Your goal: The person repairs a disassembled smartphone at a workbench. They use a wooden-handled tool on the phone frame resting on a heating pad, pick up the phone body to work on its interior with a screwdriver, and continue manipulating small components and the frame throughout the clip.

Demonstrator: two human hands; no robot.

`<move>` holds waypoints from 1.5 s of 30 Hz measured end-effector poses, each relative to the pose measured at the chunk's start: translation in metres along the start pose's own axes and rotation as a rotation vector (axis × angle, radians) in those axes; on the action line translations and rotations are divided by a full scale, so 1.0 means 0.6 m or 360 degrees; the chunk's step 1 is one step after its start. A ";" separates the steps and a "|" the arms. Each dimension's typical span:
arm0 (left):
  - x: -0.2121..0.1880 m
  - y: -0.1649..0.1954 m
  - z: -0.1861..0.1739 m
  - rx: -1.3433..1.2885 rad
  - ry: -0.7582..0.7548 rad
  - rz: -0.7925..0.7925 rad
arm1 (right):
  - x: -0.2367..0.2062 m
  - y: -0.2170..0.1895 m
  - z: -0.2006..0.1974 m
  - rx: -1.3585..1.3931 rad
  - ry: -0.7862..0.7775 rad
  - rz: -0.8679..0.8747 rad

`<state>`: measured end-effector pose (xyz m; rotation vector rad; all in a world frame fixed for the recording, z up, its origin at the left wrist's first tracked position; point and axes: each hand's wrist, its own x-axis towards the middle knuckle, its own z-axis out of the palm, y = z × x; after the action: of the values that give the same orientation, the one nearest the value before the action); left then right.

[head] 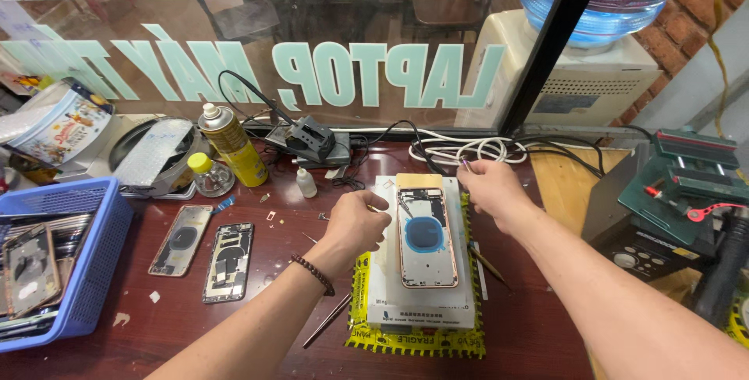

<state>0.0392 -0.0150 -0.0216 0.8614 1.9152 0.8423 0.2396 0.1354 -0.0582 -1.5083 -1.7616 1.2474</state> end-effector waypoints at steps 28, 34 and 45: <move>0.002 -0.032 0.005 -0.0211 -0.0317 0.0051 | -0.081 0.090 -0.046 0.0429 0.0289 0.0666; -0.001 -0.012 0.002 -0.0183 -0.0169 0.0058 | -0.036 0.168 -0.075 0.0484 0.0309 0.0927; -0.029 -0.008 -0.024 -0.0275 0.0011 -0.0087 | -0.026 0.268 -0.024 -0.0543 0.0092 0.0796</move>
<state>0.0321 -0.0349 -0.0126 0.7001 1.8331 0.9626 0.3341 0.1198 -0.1891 -2.2617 -1.6762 1.1402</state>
